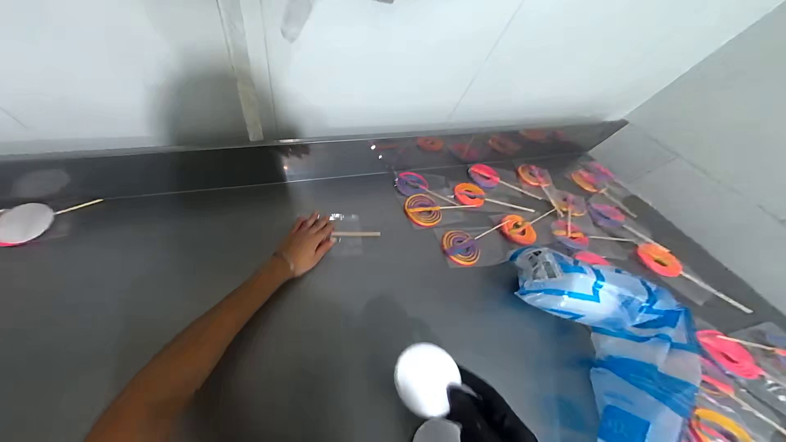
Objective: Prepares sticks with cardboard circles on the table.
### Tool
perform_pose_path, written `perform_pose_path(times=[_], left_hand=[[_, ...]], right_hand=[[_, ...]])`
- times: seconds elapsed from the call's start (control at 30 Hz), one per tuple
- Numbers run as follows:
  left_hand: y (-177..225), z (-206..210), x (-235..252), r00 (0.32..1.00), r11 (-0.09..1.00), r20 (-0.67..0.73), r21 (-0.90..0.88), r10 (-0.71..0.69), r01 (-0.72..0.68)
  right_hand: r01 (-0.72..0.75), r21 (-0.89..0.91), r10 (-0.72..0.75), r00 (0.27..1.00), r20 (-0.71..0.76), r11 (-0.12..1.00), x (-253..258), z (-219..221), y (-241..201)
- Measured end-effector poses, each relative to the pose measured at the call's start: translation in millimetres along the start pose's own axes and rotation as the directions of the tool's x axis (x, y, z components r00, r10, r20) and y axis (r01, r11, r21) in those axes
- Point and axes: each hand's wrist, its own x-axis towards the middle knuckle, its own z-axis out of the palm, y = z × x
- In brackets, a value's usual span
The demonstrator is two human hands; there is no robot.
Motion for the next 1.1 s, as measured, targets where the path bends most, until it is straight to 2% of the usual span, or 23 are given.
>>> perform_pose_path(times=[0.13, 0.2, 0.27, 0.33, 0.43, 0.57, 0.73, 0.83, 0.93, 1.03, 1.07, 1.1], left_hand=[[10.7, 1.4, -203.2, 0.999, 0.999, -0.027, -0.002, -0.038, 0.038], [16.7, 12.5, -288.2, 0.992, 0.998, -0.107, -0.004, -0.066, 0.066], [23.5, 23.5, -346.7, 0.982, 0.995, -0.159, -0.023, -0.1, 0.098], [35.3, 29.1, -376.5, 0.976, 0.992, -0.182, -0.046, -0.123, 0.117], [46.7, 33.2, -390.9, 0.973, 0.994, -0.202, -0.015, -0.111, 0.11], [50.0, 31.2, -390.9, 0.961, 0.985, -0.249, 0.089, -0.122, 0.148], [36.1, 17.9, -396.8, 0.959, 0.977, -0.209, 0.048, -0.193, 0.207], [32.7, 13.2, -400.2, 0.967, 0.978, -0.172, 0.052, -0.189, 0.201], [35.2, 9.9, -400.2, 0.972, 0.985, -0.167, 0.015, -0.168, 0.173], [42.5, 5.9, -396.0, 0.977, 0.982, -0.109, 0.026, -0.183, 0.187], [44.6, 4.5, -394.7, 0.977, 0.979, -0.084, 0.025, -0.198, 0.201], [45.1, 1.4, -393.4, 0.972, 0.974, -0.051, 0.005, -0.227, 0.228]], right_hand=[[-0.017, -0.025, 0.018, 0.999, 0.041, 1.0, 5.9, 68.2, -12.5], [-0.006, -0.092, 0.011, 0.998, 0.06, 0.996, -5.6, 99.3, 4.8], [0.015, -0.144, -0.001, 0.995, 0.102, 0.99, -25.0, 125.1, 19.1], [0.048, -0.231, -0.013, 0.989, 0.15, 0.972, -44.4, 145.8, 19.9], [0.033, -0.274, 0.032, 0.972, 0.232, 0.961, -74.1, 173.8, 9.5], [-0.039, -0.152, 0.081, 0.956, 0.283, 0.988, -92.7, 202.2, -1.8], [-0.06, -0.089, 0.085, 0.946, 0.314, 0.994, -89.1, 232.1, -13.2], [-0.083, -0.098, 0.114, 0.925, 0.363, 0.992, -81.5, 234.0, -16.3], [-0.099, -0.071, 0.118, 0.929, 0.35, 0.993, -79.2, 232.2, -10.2], [-0.059, -0.095, 0.091, 0.92, 0.381, 0.994, -93.0, 247.0, -19.3], [-0.011, -0.149, 0.077, 0.893, 0.443, 0.989, -101.9, 254.4, -29.5], [0.104, -0.209, 0.018, 0.859, 0.512, 0.972, -106.4, 262.7, -33.5]])
